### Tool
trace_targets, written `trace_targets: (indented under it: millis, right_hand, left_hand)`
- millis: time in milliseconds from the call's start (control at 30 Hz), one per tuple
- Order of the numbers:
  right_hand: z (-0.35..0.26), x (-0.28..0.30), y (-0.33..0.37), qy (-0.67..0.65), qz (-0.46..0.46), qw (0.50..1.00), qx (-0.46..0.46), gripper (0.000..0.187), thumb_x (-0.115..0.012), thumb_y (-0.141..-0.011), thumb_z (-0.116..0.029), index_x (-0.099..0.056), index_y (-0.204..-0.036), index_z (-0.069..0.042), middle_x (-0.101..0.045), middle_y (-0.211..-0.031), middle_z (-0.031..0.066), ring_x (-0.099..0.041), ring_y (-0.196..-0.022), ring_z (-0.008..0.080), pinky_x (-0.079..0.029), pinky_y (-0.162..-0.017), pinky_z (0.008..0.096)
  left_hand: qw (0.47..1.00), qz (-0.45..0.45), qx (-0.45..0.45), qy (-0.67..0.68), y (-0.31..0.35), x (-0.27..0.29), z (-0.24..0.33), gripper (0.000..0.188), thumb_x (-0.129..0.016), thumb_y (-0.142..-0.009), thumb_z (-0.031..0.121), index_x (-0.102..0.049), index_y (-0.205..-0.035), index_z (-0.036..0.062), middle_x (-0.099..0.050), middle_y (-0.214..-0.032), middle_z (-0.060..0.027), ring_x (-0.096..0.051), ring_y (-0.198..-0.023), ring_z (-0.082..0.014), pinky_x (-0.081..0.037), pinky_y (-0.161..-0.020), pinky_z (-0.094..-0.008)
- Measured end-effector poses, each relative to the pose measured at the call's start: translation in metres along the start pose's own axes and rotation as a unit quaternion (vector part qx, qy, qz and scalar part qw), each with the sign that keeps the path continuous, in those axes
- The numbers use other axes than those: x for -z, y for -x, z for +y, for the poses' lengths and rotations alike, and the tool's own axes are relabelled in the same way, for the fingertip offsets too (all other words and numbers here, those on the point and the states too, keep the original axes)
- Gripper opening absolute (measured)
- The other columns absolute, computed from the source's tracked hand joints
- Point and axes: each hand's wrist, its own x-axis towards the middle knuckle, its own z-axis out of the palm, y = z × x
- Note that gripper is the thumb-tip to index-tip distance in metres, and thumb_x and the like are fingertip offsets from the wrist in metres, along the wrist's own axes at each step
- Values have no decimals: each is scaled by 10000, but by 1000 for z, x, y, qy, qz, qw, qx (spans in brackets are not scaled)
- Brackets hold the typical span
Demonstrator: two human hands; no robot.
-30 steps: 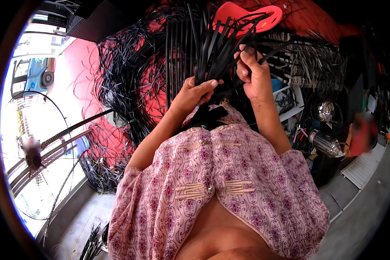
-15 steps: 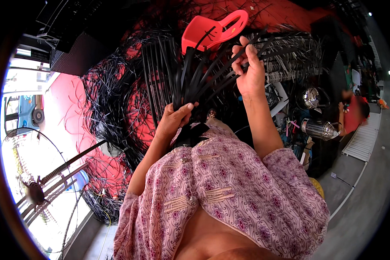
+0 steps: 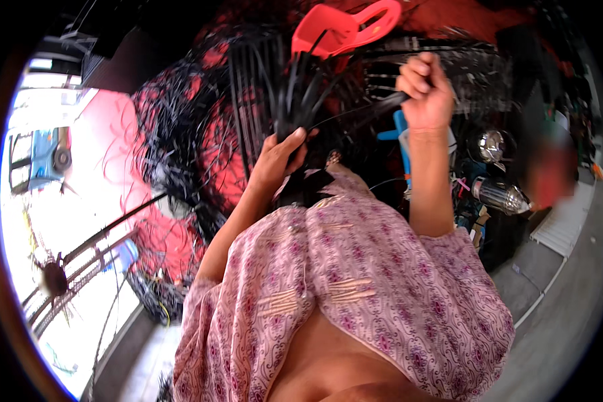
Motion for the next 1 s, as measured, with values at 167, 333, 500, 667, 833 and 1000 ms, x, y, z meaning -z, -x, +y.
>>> trace_targets:
  millis: [167,333,500,667,833,1000]
  right_hand:
    - [-12,1,23,88,39,993,-70,225,-492,-993,-188,-602,-925,-4,-503,-713,12,-343,-487,52,-249,-406,188]
    - [24,9,26,248,227,931,-140,201,-603,-943,-231,-599,-928,-30,-523,-710,5,-381,-486,25,-229,-385,167]
    - [78,17,18,258,250,925,-122,250,-774,-808,-230,-599,-918,-90,-527,-743,-17,-420,-531,18,-234,-391,149]
    - [93,11,17,300,230,923,-69,236,-709,-869,-252,-644,-982,-56,-577,-787,19,-461,-580,57,-253,-410,171]
    - [96,25,20,302,232,924,-9,200,-618,-929,-258,-620,-891,-62,-605,-808,47,-568,-680,135,-412,-535,231]
    - [103,18,20,200,259,944,-33,205,-549,-971,-240,-583,-954,-39,-596,-809,68,-548,-673,167,-441,-582,257]
  left_hand:
    - [998,31,-38,34,0,4,1,371,-531,-971,344,-672,-1045,9,-615,-675,-13,-514,-539,-89,-415,-534,-232]
    - [999,-17,-19,32,-2,11,-6,353,-538,-975,327,-648,-1063,3,-651,-730,-57,-553,-558,-96,-448,-551,-227]
    - [997,-71,-18,17,-2,10,-5,302,-567,-968,280,-670,-1049,8,-653,-723,-29,-547,-546,-79,-458,-550,-219]
    - [995,-100,-5,-30,-1,12,-6,287,-571,-965,266,-677,-1044,12,-661,-754,-25,-560,-559,-76,-466,-560,-217]
    - [998,-17,41,33,2,11,-2,285,-592,-952,270,-689,-1016,10,-673,-846,-37,-611,-690,-109,-495,-625,-236]
    - [998,-43,-11,46,-5,17,-17,284,-619,-939,266,-694,-988,-4,-673,-876,-50,-623,-803,-124,-506,-725,-257]
